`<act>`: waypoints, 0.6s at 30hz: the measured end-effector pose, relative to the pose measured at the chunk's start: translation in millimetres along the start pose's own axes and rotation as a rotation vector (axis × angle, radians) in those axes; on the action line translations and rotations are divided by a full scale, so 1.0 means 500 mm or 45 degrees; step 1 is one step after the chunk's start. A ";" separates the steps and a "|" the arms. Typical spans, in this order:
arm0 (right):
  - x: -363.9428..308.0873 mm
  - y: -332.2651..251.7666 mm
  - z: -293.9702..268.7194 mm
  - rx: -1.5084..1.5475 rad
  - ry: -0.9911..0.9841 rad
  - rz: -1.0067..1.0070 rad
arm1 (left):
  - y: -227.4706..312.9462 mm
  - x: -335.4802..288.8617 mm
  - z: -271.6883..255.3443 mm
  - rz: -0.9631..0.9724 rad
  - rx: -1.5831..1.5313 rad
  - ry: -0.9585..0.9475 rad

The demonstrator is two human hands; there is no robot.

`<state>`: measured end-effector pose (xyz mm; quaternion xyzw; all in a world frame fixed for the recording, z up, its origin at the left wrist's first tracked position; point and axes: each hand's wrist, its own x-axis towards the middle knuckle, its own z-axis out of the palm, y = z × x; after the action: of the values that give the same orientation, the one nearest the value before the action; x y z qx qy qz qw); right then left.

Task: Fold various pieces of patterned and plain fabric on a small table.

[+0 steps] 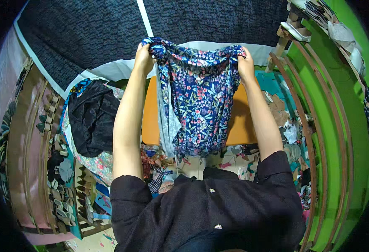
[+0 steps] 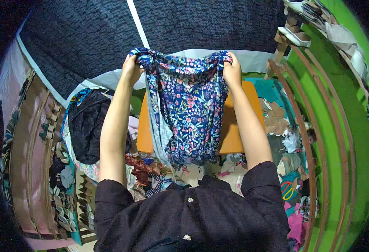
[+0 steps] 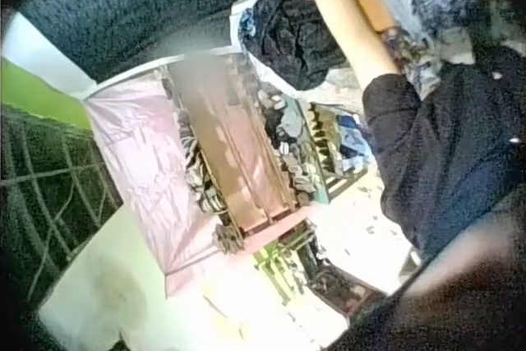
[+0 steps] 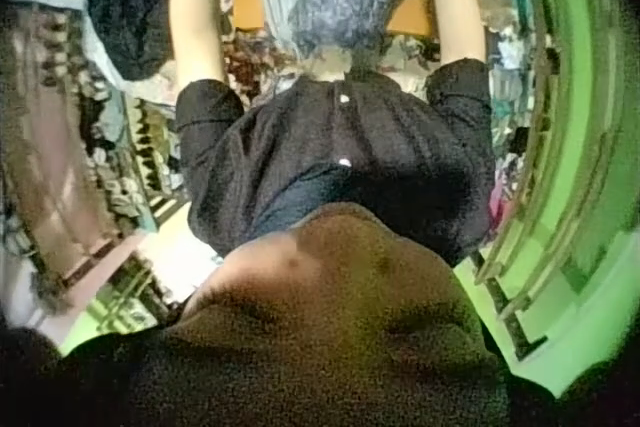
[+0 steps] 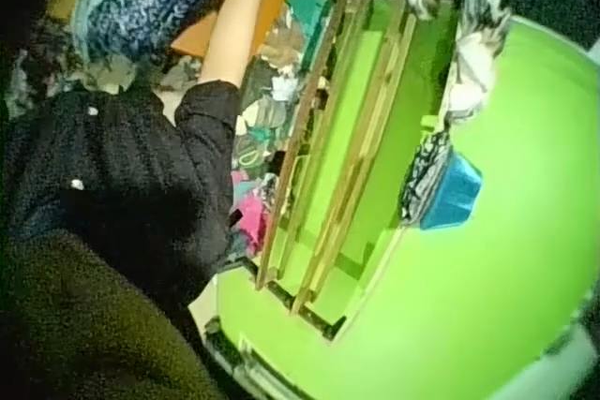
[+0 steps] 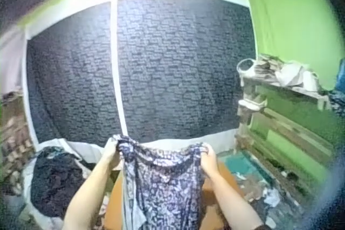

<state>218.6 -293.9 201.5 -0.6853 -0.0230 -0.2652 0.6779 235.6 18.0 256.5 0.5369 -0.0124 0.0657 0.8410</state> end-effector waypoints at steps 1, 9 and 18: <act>0.019 0.013 0.001 -0.048 -0.019 -0.096 | -0.014 0.025 -0.007 0.035 0.020 -0.001; 0.096 0.228 0.001 -0.218 -0.168 0.070 | -0.252 0.180 -0.091 -0.065 0.022 0.246; 0.045 0.505 -0.045 -0.748 -0.746 0.351 | -0.464 0.096 -0.304 0.341 1.474 0.387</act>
<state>329.4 -342.5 -22.4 -0.8920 -0.0462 0.0382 0.4481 304.4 63.6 -12.5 0.8850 0.0781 0.2428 0.3896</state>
